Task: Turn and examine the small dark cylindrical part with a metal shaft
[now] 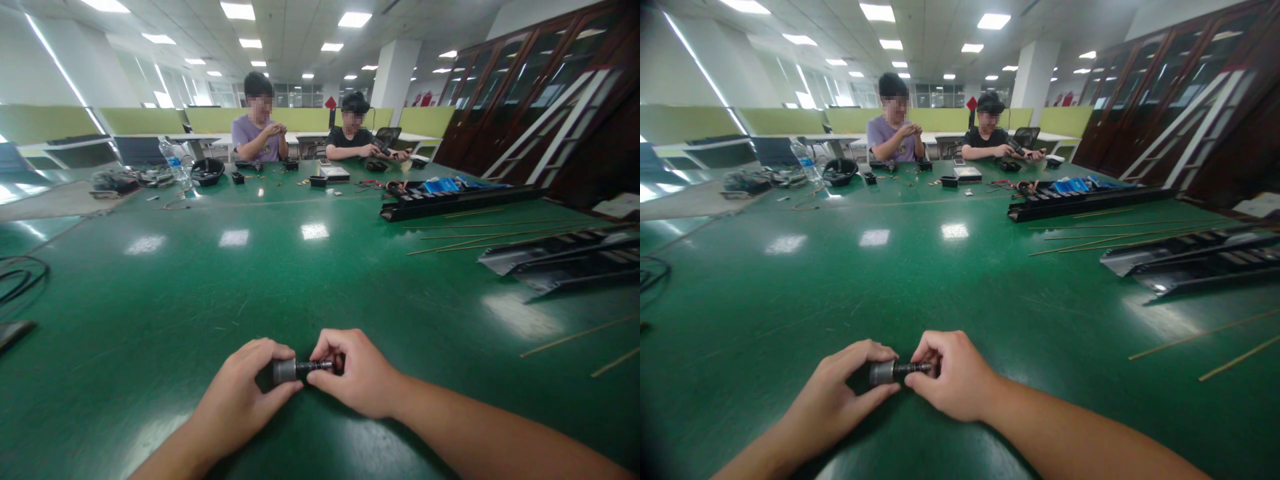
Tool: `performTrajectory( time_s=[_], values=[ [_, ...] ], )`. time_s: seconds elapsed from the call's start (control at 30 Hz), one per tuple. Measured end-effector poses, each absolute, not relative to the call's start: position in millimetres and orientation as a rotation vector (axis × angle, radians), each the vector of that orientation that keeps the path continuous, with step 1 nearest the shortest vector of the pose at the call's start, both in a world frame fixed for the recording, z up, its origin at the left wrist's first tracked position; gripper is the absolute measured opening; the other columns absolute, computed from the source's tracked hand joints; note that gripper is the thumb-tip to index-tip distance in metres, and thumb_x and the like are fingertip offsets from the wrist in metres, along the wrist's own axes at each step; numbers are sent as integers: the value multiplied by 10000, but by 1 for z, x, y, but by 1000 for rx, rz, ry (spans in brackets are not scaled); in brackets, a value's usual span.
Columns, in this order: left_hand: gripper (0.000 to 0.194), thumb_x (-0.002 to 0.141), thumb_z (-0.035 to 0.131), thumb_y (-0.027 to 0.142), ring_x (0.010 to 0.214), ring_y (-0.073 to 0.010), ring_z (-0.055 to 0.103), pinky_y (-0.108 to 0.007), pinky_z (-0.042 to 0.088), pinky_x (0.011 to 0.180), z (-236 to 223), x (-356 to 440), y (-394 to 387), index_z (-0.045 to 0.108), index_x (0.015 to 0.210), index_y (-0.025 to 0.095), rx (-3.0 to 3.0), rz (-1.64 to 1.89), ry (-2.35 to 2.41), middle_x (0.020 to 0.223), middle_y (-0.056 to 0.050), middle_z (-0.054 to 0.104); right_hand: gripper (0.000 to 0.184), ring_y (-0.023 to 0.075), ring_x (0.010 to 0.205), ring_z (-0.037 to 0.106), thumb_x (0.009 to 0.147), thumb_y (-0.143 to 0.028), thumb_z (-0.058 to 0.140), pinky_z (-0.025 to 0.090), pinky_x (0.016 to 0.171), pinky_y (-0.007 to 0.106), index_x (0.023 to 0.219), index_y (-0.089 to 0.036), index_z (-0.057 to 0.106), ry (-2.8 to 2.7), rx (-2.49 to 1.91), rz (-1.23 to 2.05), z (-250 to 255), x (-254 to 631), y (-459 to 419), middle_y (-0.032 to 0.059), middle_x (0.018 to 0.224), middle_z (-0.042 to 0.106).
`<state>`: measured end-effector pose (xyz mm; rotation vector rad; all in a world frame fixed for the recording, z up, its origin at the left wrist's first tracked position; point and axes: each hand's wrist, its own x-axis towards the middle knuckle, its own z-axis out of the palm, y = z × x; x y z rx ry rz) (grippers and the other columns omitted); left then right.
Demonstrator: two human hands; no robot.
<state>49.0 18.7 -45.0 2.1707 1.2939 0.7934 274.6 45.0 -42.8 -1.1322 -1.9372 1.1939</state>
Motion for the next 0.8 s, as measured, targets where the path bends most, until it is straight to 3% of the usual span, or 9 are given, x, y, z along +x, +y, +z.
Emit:
performTrajectory(
  time_s=[0.8],
  values=[
    [259, 833, 706, 272, 938, -178, 642, -314, 516, 851, -43, 46, 22, 618, 1076, 281, 2240, 794, 1374, 1001, 2, 678, 95, 93, 523, 491, 718, -168, 704, 362, 508, 205, 771, -153, 628, -1868, -1177, 1235, -46, 275, 47, -32, 602, 572]
  ],
)
